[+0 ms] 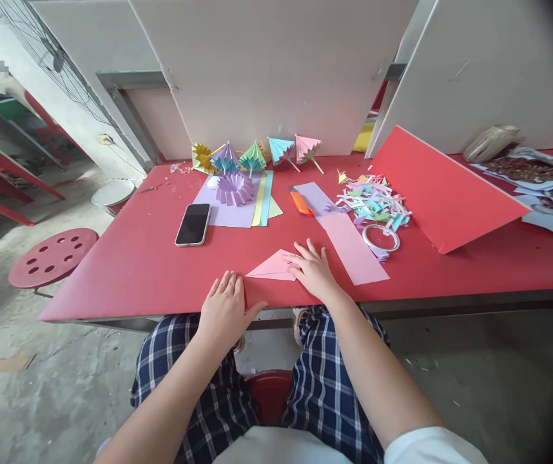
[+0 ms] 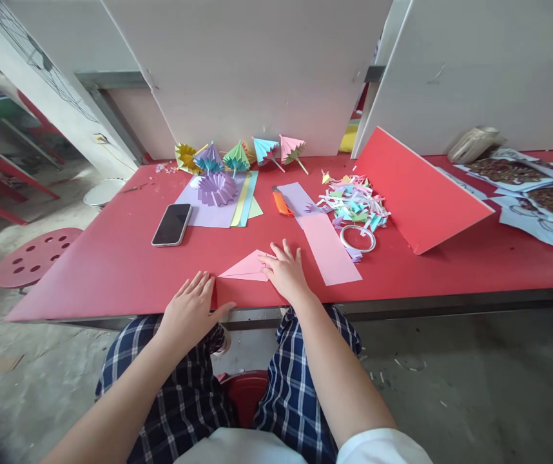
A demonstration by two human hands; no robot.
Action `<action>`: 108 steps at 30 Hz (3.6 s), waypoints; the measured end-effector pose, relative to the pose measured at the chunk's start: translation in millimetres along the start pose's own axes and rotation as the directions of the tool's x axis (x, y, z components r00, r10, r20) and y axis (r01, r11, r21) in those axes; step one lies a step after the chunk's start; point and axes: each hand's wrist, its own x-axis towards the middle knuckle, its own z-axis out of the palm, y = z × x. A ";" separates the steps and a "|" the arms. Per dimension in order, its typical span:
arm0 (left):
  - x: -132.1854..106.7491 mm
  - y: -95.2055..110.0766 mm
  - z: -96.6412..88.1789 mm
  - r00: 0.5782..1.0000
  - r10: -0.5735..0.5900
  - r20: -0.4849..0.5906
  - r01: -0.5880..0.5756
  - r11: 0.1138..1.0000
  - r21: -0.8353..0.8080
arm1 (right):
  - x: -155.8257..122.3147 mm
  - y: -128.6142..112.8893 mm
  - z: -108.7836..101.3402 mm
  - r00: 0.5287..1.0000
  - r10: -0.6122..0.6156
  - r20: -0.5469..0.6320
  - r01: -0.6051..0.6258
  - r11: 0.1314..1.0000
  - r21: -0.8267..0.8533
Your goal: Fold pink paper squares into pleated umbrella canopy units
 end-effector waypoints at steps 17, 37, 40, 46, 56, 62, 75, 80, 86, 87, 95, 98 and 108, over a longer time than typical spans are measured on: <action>-13.9 19.1 14.7 0.983 0.073 -0.167 -0.160 0.779 -0.606 | -11.4 15.5 -24.6 0.892 0.162 -0.422 0.130 0.802 0.583; 96.8 4.0 15.7 0.934 -0.279 0.225 0.149 -0.268 -0.952 | 60.1 -42.7 10.9 0.954 0.293 -0.069 0.012 0.191 0.981; 93.7 3.8 14.7 0.926 -0.312 0.214 0.134 -0.259 -0.957 | 57.0 -44.5 10.1 0.940 0.319 -0.117 0.026 0.276 0.961; 93.1 2.7 15.4 0.895 -0.389 0.220 0.102 -0.302 -0.948 | 54.4 -49.7 9.0 0.978 0.202 -0.057 0.028 0.142 0.989; 92.7 4.0 12.1 0.920 -0.339 0.197 0.061 -0.372 -0.926 | 51.6 -51.6 9.8 0.989 0.127 -0.072 0.054 0.145 0.988; 92.2 4.5 13.6 0.931 -0.299 0.208 0.098 -0.345 -0.934 | 52.8 -53.9 9.7 0.986 0.147 -0.078 0.058 0.132 0.990; 91.1 8.1 15.1 0.955 -0.280 0.094 0.063 -0.118 -0.991 | 50.8 -51.8 7.7 0.968 0.179 -0.178 0.090 0.414 0.906; 91.0 6.7 15.9 0.952 -0.266 0.148 0.111 -0.149 -0.983 | 49.3 -52.9 6.8 0.963 0.178 -0.203 0.107 0.439 0.892; 90.6 7.2 14.3 0.954 -0.229 0.194 0.140 -0.235 -0.962 | 50.0 -52.3 8.0 0.960 0.217 -0.179 0.087 0.376 0.923; 90.6 7.2 14.2 0.953 -0.226 0.200 0.144 -0.243 -0.959 | 50.1 -52.3 8.2 0.958 0.225 -0.178 0.085 0.371 0.925; 90.5 9.2 13.1 0.958 -0.221 0.180 0.105 -0.314 -0.944 | 49.3 -52.9 6.1 0.951 0.222 -0.217 0.114 0.400 0.909; 89.6 10.9 11.5 0.951 -0.248 0.187 0.104 -0.312 -0.944 | 49.2 -52.7 6.5 0.934 0.255 -0.250 0.117 0.441 0.890; 91.3 4.6 18.4 0.918 -0.378 0.119 0.043 -0.203 -0.978 | 45.4 -58.9 11.5 0.916 0.093 -0.391 0.266 0.589 0.763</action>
